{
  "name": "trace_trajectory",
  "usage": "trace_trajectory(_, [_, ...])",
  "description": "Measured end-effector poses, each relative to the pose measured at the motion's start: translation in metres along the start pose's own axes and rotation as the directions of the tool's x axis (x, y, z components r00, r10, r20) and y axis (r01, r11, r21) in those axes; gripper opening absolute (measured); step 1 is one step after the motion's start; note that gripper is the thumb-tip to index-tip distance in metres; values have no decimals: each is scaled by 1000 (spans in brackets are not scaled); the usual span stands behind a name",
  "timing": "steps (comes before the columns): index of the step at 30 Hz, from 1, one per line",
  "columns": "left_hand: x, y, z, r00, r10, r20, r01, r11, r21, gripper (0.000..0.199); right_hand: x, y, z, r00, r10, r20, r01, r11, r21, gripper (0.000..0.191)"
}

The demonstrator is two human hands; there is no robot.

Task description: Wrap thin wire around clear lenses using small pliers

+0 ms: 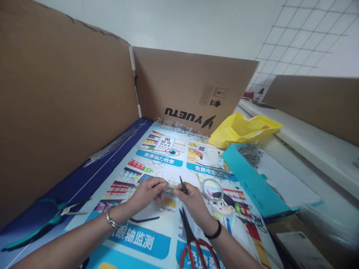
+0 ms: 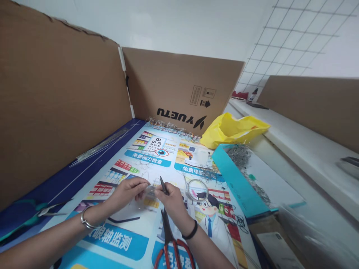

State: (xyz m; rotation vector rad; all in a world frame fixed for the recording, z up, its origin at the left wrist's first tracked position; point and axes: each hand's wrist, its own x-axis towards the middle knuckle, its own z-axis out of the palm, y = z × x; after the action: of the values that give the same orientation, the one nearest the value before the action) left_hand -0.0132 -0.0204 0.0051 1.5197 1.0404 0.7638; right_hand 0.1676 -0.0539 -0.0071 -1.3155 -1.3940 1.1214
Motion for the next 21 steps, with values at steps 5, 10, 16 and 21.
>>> trace_trajectory(5, [4,21,3,997,75,5,-74,979,190,14,7,-7,-2,999,-18,34,17,999,36,21])
trace_trajectory(10, [19,43,7,984,176,-30,-168,970,178,10,21,-28,-5,997,-41,64,33,991,132,21])
trace_trajectory(16, [31,55,4,975,220,-20,-214,965,154,14,37,-43,-9,994,-108,8,106,988,114,16])
trace_trajectory(21, [27,42,-2,953,302,-19,-281,907,313,14,43,-38,-4,991,-137,8,137,990,15,9])
